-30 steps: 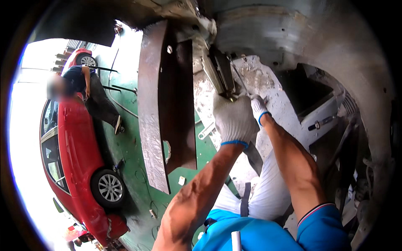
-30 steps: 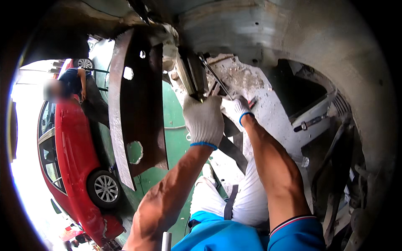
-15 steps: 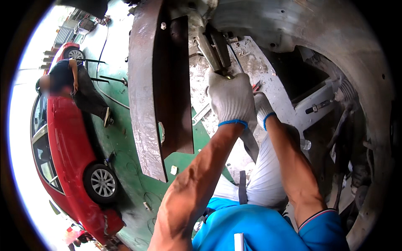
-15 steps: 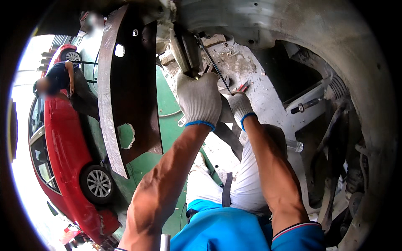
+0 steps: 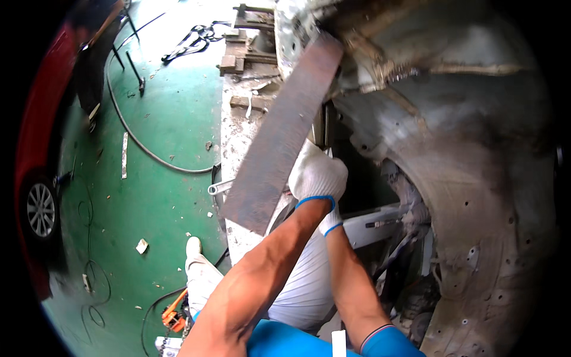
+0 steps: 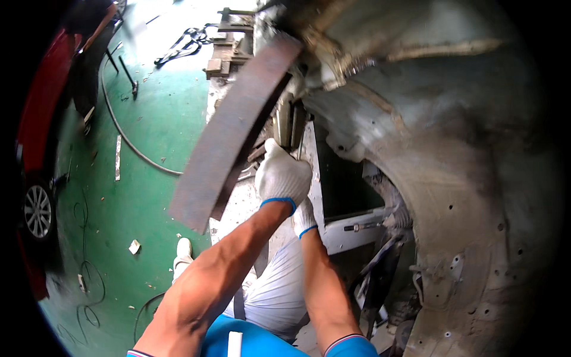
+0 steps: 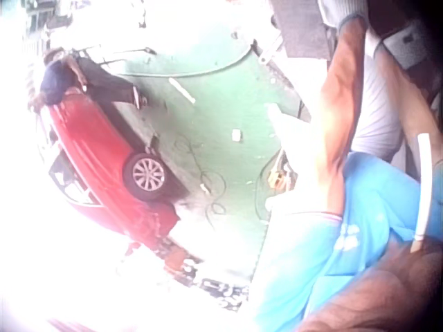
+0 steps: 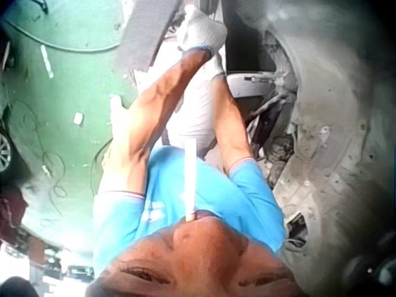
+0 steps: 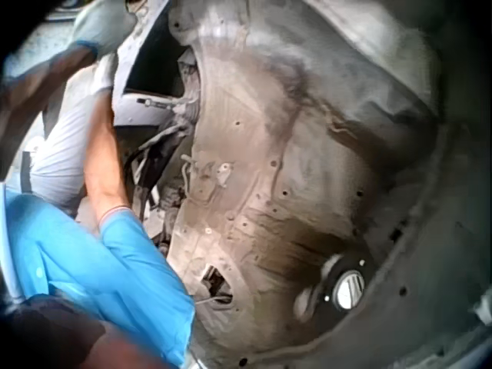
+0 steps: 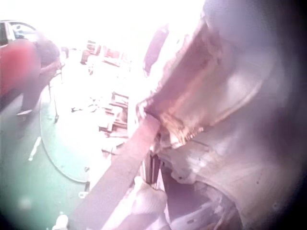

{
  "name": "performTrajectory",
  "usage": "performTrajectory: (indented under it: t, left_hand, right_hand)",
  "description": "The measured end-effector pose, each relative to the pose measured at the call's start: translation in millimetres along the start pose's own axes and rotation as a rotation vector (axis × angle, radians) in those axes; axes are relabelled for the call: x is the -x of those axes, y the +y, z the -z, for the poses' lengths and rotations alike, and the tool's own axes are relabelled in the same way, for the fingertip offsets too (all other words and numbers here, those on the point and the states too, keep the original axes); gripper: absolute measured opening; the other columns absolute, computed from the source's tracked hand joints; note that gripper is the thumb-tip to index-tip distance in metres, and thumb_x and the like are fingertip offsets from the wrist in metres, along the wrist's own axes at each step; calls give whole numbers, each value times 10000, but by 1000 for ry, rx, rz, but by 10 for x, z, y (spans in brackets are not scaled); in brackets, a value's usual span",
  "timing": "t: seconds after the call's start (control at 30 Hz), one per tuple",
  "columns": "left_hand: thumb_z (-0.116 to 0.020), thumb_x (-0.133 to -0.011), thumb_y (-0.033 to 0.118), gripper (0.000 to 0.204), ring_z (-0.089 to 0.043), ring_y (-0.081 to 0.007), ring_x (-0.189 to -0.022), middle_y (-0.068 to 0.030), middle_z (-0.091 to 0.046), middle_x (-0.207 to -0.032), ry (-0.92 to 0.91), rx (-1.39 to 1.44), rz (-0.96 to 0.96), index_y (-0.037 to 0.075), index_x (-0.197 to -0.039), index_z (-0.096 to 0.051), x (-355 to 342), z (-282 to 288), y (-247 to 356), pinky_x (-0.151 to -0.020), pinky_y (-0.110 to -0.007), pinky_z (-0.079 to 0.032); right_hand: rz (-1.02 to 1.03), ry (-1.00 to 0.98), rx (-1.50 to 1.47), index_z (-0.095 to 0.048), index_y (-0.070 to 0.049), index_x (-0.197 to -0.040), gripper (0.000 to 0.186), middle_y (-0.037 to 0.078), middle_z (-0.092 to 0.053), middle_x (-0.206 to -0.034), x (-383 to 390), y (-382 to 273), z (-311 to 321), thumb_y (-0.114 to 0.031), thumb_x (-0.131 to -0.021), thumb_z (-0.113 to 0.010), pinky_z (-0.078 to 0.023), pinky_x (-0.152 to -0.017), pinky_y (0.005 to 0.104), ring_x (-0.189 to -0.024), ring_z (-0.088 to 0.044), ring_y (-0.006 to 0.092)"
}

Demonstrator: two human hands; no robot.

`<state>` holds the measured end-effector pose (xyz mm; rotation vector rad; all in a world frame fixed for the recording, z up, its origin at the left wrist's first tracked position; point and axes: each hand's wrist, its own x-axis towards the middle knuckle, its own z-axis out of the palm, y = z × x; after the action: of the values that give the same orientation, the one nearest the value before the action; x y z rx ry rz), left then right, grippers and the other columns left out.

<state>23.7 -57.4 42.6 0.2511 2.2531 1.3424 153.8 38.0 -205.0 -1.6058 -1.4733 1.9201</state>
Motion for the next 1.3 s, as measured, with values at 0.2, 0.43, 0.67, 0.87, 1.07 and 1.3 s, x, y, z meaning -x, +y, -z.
performTrajectory:
  t: [0.2,0.43,0.67,0.87,1.07,1.3]
  left_hand:
    - [-585,-768,179,349,-673,-440,-863,-272,-679,-874,133,-31,-53,15,-1064,-499,-23,-85,-120,-782,-501,-524]
    - [-611,-764,201,369,-674,-443,-855,-272,-677,-856,119,-45,-51,12,-1059,-496,-34,-25,-128,-774,-502,-526]
    - [-646,-757,208,406,-664,-438,-899,-265,-676,-904,43,-2,-16,27,-1078,-475,-1,10,-24,-807,-512,-513]
    - [-618,-764,193,381,-665,-444,-885,-268,-679,-904,34,26,20,5,-1064,-479,-50,106,-50,-794,-505,-520]
    - [-630,-749,208,388,-660,-449,-879,-272,-674,-882,6,90,36,26,-1062,-492,-180,98,-317,-800,-498,-519]
    - [-627,-760,216,407,-669,-442,-874,-261,-680,-864,48,38,-3,34,-1084,-460,64,81,-35,-785,-509,-517]
  right_hand:
    - [1,90,26,-467,-78,-1414,536,118,-590,-1293,-60,203,-48,-434,-1020,-393,-484,-915,330,-1115,-586,229]
    - [-126,102,1,-476,-106,-1402,487,139,-582,-1296,362,-57,-146,-396,-1021,-388,-490,-926,357,-1131,-584,255]
    - [-136,66,13,-538,-118,-1314,438,121,-633,-1144,364,33,201,-396,-1010,-386,-510,-853,366,-1012,-612,247]
    - [-157,62,126,-549,-80,-1225,416,109,-632,-1056,772,-402,-167,-395,-1020,-370,-492,-810,366,-951,-602,245]
    - [-215,-46,-59,-488,-155,-726,430,18,-358,-485,1207,-750,-465,-444,-1018,-364,-269,-352,342,-356,-367,190]
    - [-126,-47,-74,-469,-151,-620,614,1,-324,-456,1153,-683,-55,-653,-964,-390,-267,-366,331,-339,-318,160]
